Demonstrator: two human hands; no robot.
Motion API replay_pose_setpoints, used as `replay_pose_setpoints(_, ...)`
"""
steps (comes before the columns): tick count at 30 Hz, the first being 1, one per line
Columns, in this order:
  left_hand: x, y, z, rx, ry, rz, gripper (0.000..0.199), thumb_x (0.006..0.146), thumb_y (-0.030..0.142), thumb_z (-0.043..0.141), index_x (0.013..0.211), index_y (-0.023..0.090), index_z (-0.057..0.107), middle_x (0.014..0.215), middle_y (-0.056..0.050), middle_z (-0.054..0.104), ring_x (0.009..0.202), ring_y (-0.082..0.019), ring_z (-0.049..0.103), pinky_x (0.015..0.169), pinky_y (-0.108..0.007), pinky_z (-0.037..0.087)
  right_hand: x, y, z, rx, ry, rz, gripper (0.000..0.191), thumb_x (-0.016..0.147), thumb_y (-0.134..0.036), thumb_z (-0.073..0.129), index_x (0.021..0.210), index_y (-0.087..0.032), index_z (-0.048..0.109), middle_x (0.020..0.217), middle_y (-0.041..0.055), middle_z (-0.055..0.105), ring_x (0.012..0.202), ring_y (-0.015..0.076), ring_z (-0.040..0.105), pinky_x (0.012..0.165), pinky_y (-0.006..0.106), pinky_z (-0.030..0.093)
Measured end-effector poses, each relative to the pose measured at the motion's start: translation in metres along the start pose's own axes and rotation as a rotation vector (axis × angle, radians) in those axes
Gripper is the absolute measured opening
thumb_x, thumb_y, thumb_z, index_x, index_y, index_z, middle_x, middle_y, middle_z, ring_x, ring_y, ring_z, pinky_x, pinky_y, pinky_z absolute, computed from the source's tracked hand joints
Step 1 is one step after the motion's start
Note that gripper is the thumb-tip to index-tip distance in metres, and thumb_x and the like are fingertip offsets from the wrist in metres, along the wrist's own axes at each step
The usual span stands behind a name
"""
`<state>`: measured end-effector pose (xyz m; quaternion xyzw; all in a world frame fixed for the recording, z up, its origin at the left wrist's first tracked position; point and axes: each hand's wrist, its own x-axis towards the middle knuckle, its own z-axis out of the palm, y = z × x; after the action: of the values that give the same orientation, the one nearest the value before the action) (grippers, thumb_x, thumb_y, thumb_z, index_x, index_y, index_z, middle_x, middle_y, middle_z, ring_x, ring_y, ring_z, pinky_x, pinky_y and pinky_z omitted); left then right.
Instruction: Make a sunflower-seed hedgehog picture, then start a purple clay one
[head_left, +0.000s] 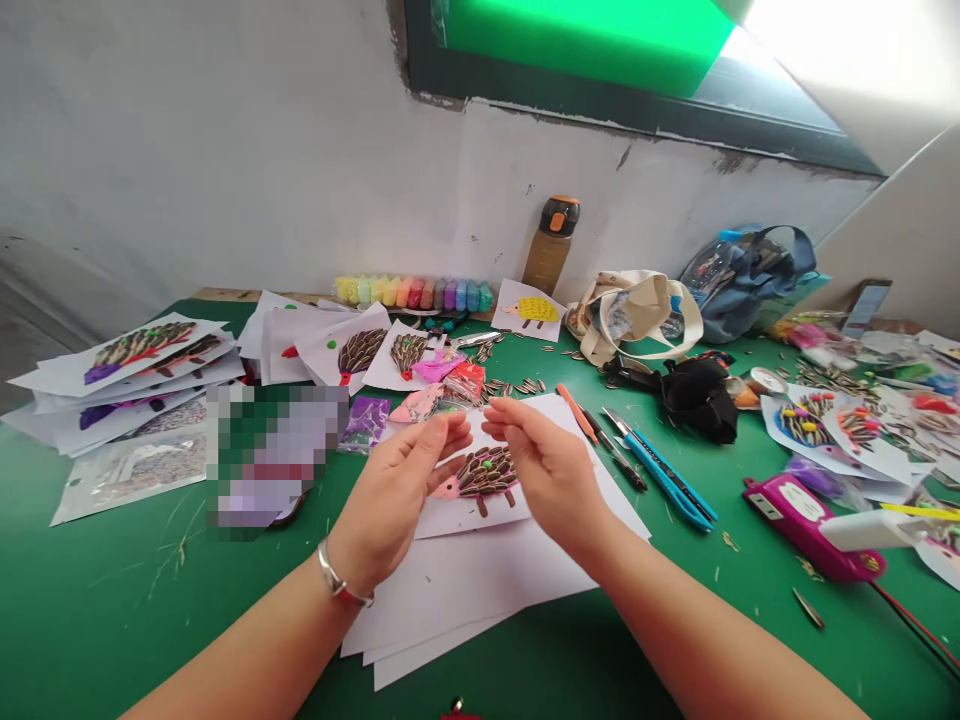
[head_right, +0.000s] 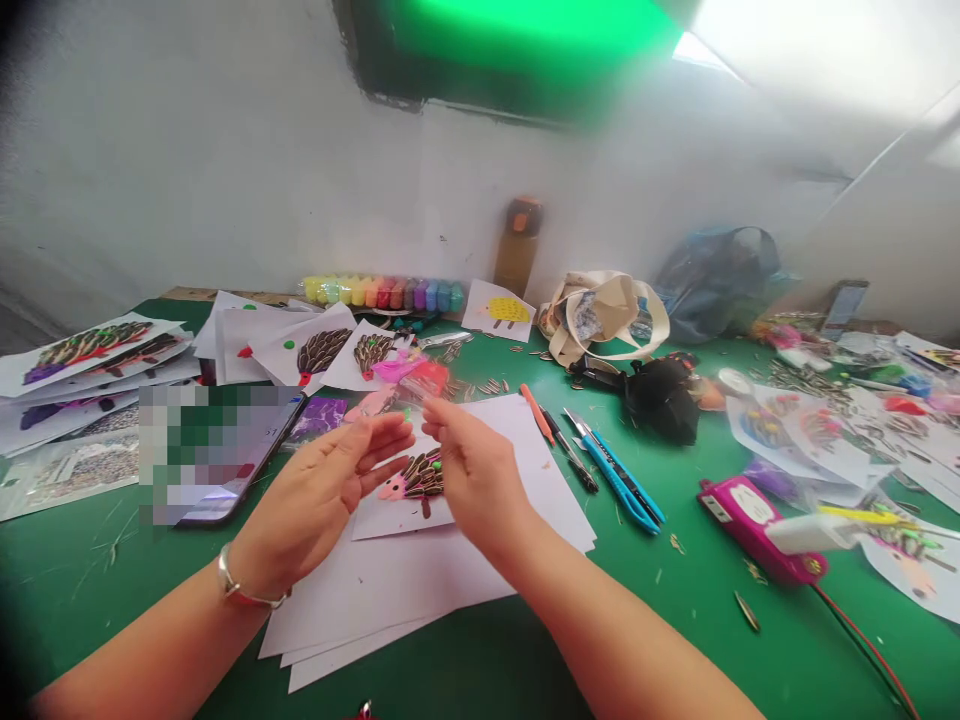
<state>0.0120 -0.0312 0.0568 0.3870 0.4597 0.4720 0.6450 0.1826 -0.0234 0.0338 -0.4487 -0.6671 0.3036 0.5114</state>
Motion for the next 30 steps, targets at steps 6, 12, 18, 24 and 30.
replay_pose_setpoints(6, -0.003, 0.019, 0.026, -0.51, -0.286, -0.317, 0.056, 0.096, 0.06, 0.04, 0.128, 0.018, 0.06, 0.13, -0.012, 0.064, 0.131, -0.029, 0.051, 0.113, -0.045, 0.038, -0.009, -0.01, 0.017, -0.524, -0.145, -0.469, 0.042, 0.102, -0.026, 0.037, 0.14, -0.015, 0.05, 0.141, 0.0122, 0.057, 0.138, 0.0233, 0.044, 0.119, 0.049, 0.03)
replay_pose_setpoints(12, -0.003, 0.011, 0.034, -0.717, -0.367, -0.343, 0.068, 0.093, 0.07, 0.03, 0.142, 0.027, 0.047, 0.145, -0.007, 0.053, 0.142, -0.028, 0.038, 0.119, -0.047, 0.028, -0.003, -0.019, 0.016, -0.754, -0.337, -0.356, 0.085, 0.096, -0.066, 0.029, 0.156, -0.006, 0.018, 0.163, 0.0121, 0.015, 0.152, 0.0269, 0.005, 0.122, 0.055, -0.002)
replay_pose_setpoints(18, -0.001, 0.01, 0.014, -0.67, -0.397, -0.365, 0.081, 0.088, 0.077, 0.035, 0.144, 0.02, 0.044, 0.146, -0.012, 0.052, 0.144, -0.03, 0.034, 0.119, -0.046, 0.026, -0.004, -0.011, 0.014, -0.87, -0.316, -0.4, 0.087, 0.096, -0.069, 0.018, 0.154, -0.004, 0.023, 0.163, 0.0135, 0.015, 0.152, 0.0282, 0.0, 0.12, 0.057, -0.01)
replay_pose_setpoints(24, 0.002, 0.007, 0.007, -0.634, -0.327, -0.336, 0.085, 0.083, 0.081, 0.037, 0.143, 0.022, 0.045, 0.14, -0.01, 0.056, 0.145, -0.03, 0.033, 0.116, -0.044, 0.031, -0.009, -0.016, 0.021, -0.844, -0.419, -0.522, 0.097, 0.091, -0.076, 0.025, 0.155, -0.004, 0.017, 0.163, 0.0142, 0.014, 0.152, 0.0275, 0.002, 0.122, 0.052, -0.007)
replay_pose_setpoints(30, 0.003, 0.006, 0.004, -0.637, -0.308, -0.359, 0.088, 0.081, 0.082, 0.037, 0.145, 0.022, 0.043, 0.143, -0.012, 0.055, 0.143, -0.03, 0.037, 0.118, -0.046, 0.028, -0.011, -0.011, 0.016, -0.856, -0.396, -0.568, 0.095, 0.09, -0.076, 0.027, 0.153, -0.006, 0.025, 0.162, 0.0133, 0.02, 0.152, 0.0246, -0.002, 0.122, 0.052, -0.009)
